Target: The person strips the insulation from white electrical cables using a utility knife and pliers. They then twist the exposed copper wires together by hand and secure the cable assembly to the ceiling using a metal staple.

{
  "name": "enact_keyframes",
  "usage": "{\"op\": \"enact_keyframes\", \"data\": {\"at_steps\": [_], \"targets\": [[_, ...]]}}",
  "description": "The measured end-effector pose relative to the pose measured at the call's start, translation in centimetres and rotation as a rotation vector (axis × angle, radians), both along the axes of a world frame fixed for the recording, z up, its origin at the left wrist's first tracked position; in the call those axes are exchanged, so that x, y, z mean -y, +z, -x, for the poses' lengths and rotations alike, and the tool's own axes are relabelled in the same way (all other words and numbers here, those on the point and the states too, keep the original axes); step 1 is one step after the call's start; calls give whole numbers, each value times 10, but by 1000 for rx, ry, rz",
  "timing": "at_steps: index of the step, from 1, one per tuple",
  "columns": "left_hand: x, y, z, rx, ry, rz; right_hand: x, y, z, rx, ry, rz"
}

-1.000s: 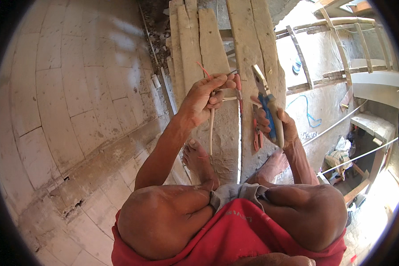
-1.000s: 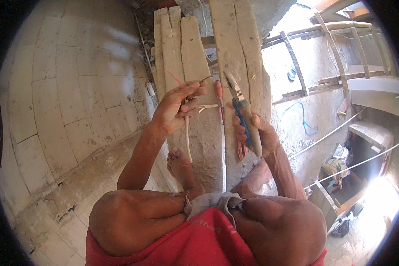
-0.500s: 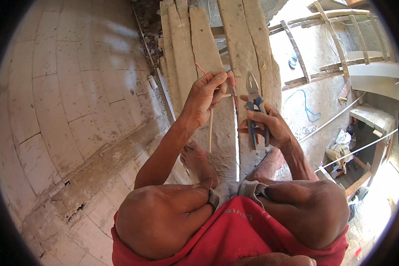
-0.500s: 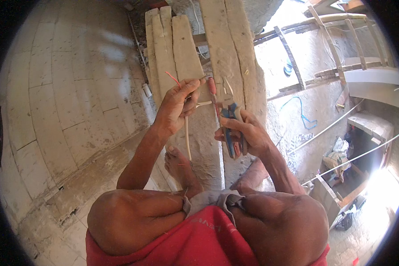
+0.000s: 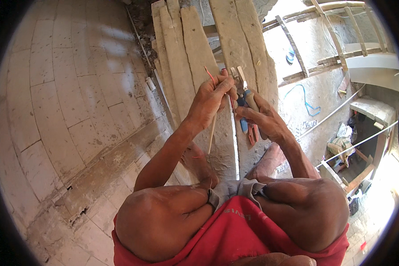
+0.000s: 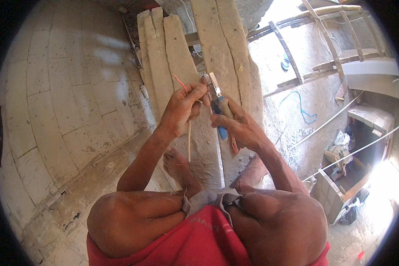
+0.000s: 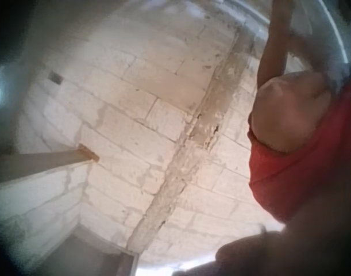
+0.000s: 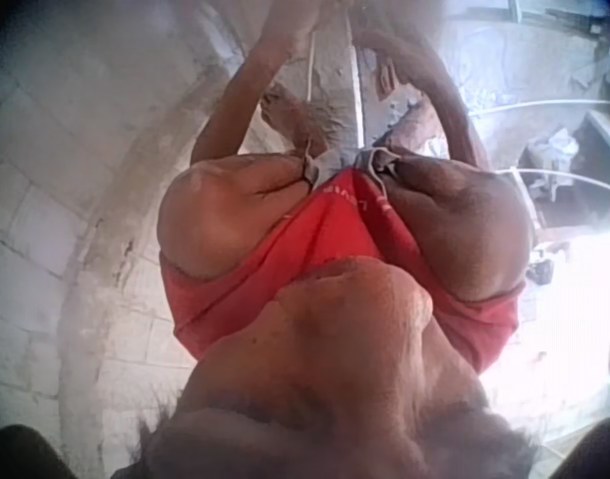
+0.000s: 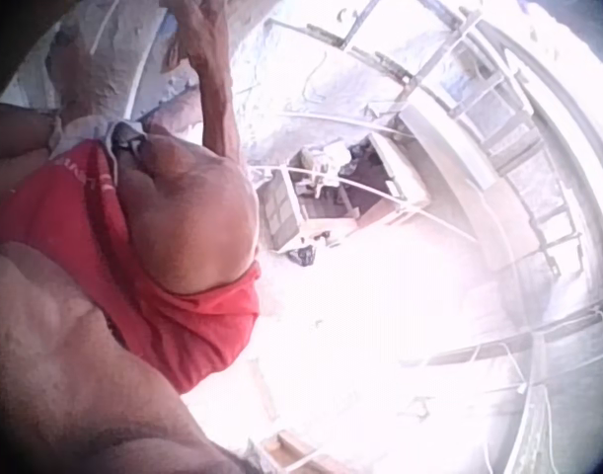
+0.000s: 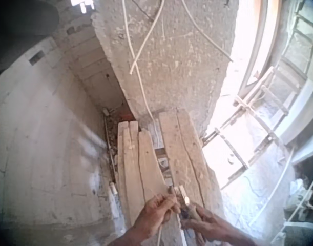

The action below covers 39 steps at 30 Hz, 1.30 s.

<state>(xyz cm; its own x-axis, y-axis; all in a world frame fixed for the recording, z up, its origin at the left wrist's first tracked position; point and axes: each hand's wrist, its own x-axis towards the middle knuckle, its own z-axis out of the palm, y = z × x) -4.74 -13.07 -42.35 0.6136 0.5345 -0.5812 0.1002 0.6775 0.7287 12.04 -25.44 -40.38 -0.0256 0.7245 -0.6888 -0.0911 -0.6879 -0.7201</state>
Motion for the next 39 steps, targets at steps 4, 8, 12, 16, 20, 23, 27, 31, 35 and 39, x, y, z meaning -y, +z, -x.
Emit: {"op": "enact_keyframes", "data": {"at_steps": [4, 8, 12, 16, 20, 23, 27, 31, 35, 39], "targets": [[3, 1, -3, -24, -16, -20, -4, 0, 3, 210, 12, -69], [3, 1, -4, -41, -22, -23, -2, -7, 3, 345, 31, -185], [1, 4, -5, -59, -44, -12, -5, 2, 3, 406, 45, -160], [0, 1, -4, -103, -184, -104, -5, 1, -3, 416, 86, -148], [19, -15, -9, -161, -151, -796, -10, 8, -13, 325, 92, -169], [1, 16, -14, -335, -477, -742, -5, 4, -25, 247, 61, -207], [-3, 12, -3, -244, -507, -972, -2, 3, -29, 142, 89, -202], [-8, 9, -5, -358, -605, -1049, 0, 3, -30, 157, 105, -177], [-5, 4, -4, -218, -506, -1124, 0, 9, -29, 106, 66, -195], [-9, -12, 2, -145, -513, -1368, 6, 3, -28, 136, 86, -199]]}}
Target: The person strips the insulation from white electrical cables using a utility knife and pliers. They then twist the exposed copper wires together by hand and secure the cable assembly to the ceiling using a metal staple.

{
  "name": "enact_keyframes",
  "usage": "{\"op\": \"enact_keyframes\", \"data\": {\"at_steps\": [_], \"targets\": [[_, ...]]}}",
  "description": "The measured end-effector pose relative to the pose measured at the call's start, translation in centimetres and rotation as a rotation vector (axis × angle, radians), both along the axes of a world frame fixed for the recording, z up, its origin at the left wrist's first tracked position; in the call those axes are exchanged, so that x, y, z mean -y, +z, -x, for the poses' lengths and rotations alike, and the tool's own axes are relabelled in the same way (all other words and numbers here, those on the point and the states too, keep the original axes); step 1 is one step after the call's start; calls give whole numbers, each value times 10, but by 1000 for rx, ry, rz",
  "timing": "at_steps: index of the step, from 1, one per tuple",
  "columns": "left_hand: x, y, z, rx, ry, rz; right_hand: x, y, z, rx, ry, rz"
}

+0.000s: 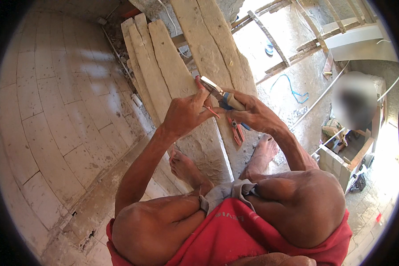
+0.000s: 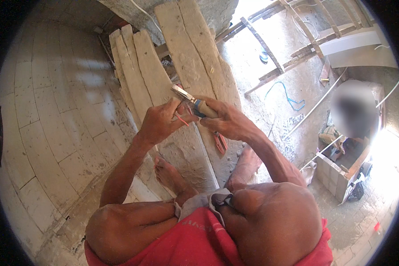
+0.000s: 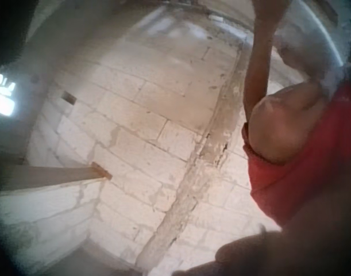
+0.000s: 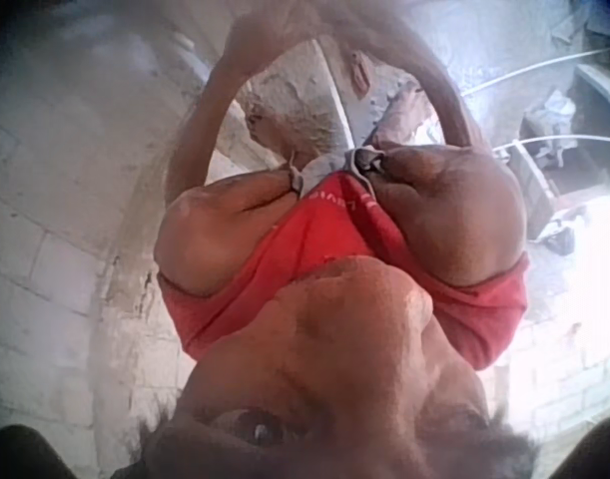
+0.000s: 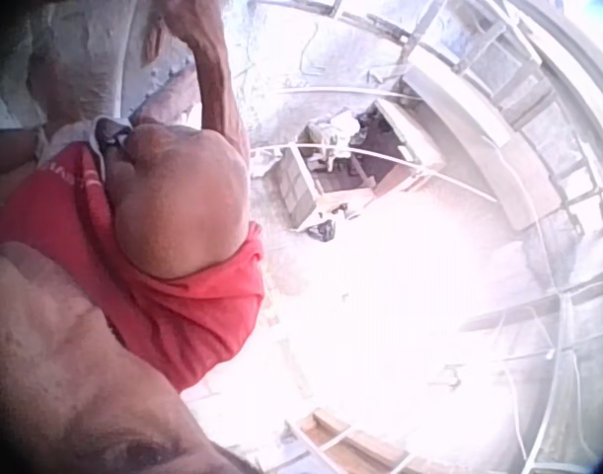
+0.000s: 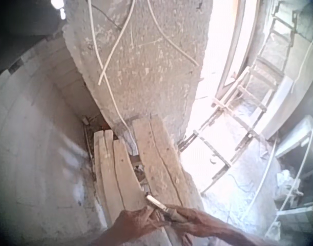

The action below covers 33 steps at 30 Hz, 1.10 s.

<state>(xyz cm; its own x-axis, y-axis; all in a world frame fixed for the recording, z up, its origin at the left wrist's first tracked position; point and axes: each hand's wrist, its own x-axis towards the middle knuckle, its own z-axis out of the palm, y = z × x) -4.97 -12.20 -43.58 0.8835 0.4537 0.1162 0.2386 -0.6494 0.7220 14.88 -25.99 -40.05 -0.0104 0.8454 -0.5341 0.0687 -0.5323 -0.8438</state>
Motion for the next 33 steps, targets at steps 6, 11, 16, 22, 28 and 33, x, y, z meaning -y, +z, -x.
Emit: {"op": "enact_keyframes", "data": {"at_steps": [6, 11, 16, 22, 28, 33], "targets": [[11, -9, -4, 74, 94, -101, -1, 7, -2, 7, 3, 31], [18, -17, -4, 150, 148, -123, 8, 2, 10, -58, -129, 5], [36, -26, -1, 3, 266, -31, 8, -35, 10, -505, -763, 97], [28, 6, -19, -6, 399, 436, 26, -37, -9, -457, -886, -64], [7, -7, -8, 304, 396, 804, 61, -13, -44, -408, -79, 244], [-4, 7, -1, 181, 287, 1139, 88, -29, -48, -673, 802, 229]]}}
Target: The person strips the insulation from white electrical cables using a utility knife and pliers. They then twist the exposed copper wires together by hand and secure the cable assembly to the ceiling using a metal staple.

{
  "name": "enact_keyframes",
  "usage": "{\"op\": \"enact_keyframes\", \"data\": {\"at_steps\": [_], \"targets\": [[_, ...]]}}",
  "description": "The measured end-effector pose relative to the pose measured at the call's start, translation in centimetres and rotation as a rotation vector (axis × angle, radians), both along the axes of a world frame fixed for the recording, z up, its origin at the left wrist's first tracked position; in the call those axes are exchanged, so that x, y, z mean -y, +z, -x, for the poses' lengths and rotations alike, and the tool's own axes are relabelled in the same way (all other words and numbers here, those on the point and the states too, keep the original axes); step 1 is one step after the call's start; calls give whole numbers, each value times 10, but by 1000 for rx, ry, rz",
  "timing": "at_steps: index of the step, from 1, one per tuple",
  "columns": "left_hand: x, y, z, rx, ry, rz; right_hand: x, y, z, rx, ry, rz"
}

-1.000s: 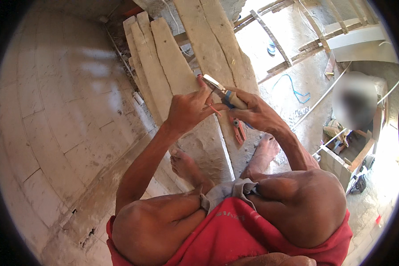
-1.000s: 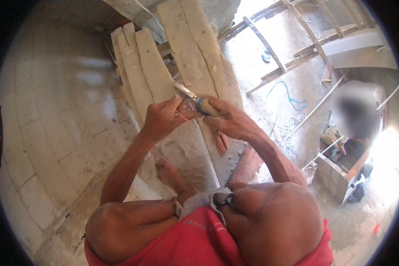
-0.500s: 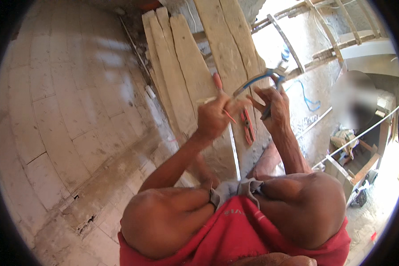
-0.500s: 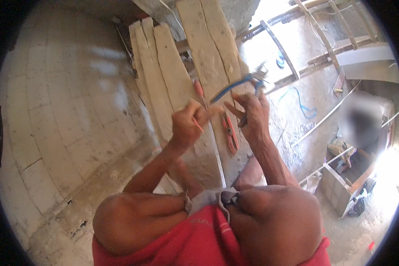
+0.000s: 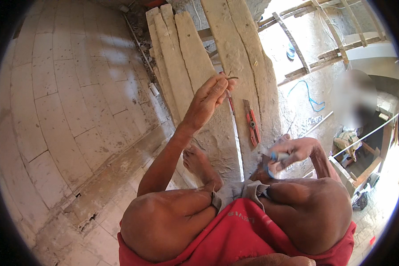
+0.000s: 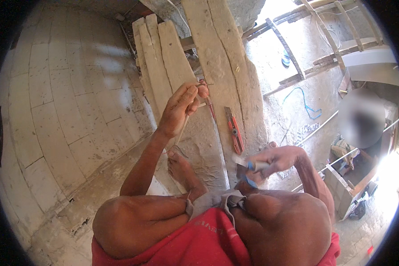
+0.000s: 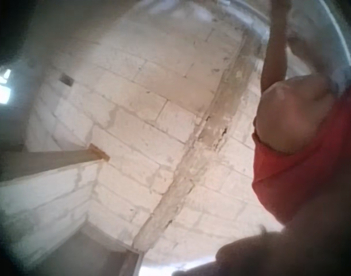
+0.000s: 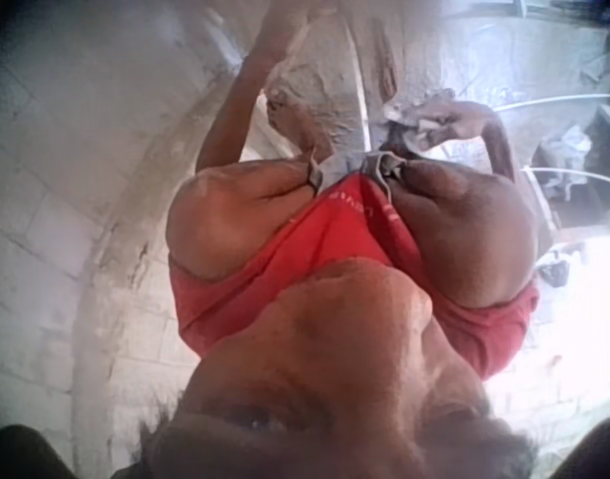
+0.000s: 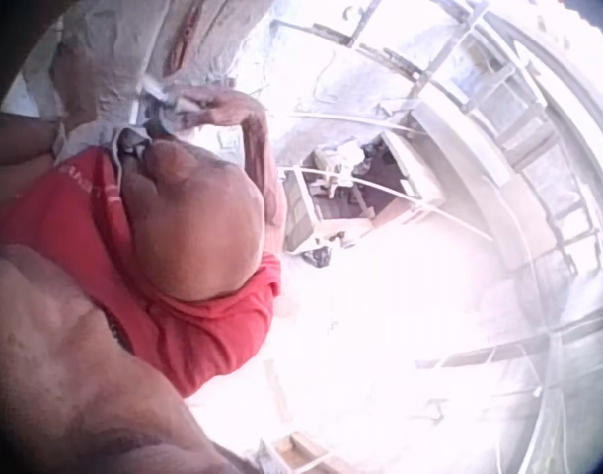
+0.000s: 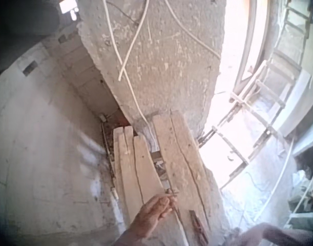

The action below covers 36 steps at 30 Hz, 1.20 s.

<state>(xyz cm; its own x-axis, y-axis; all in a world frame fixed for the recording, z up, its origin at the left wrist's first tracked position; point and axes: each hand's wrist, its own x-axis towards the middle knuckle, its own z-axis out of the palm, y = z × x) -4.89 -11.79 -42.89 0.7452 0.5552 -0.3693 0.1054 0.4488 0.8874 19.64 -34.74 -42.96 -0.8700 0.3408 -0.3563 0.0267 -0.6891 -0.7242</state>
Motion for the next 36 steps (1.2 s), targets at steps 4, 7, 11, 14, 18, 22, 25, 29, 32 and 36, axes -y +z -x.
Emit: {"op": "enact_keyframes", "data": {"at_steps": [4, 7, 11, 14, 18, 22, 25, 29, 32, 36], "targets": [[-2, 3, 1, -106, 19, -40, -27, 16, 42, -21, 171, 119], [-1, 8, -6, -156, 62, -2, -19, 8, 70, 80, 28, 220], [1, 9, -9, -192, 119, -66, -13, 3, 72, 381, -549, 391], [3, 5, -13, -209, 126, -95, -36, -8, 60, 562, -837, 214], [12, -1, -20, -203, 74, -141, -63, 2, 57, 622, -999, 125], [14, 0, -25, -214, 21, -154, -75, 12, 58, 644, -1022, -10], [17, -2, -25, -186, 22, -132, -83, 25, 55, 748, -899, -47], [20, -3, -26, -202, -6, -213, -80, 10, 55, 873, -888, -238], [21, -2, -26, -224, -12, -249, -84, 10, 56, 891, -875, -255], [22, -2, -27, -247, -15, -280, -86, 14, 58, 940, -862, -270]]}}
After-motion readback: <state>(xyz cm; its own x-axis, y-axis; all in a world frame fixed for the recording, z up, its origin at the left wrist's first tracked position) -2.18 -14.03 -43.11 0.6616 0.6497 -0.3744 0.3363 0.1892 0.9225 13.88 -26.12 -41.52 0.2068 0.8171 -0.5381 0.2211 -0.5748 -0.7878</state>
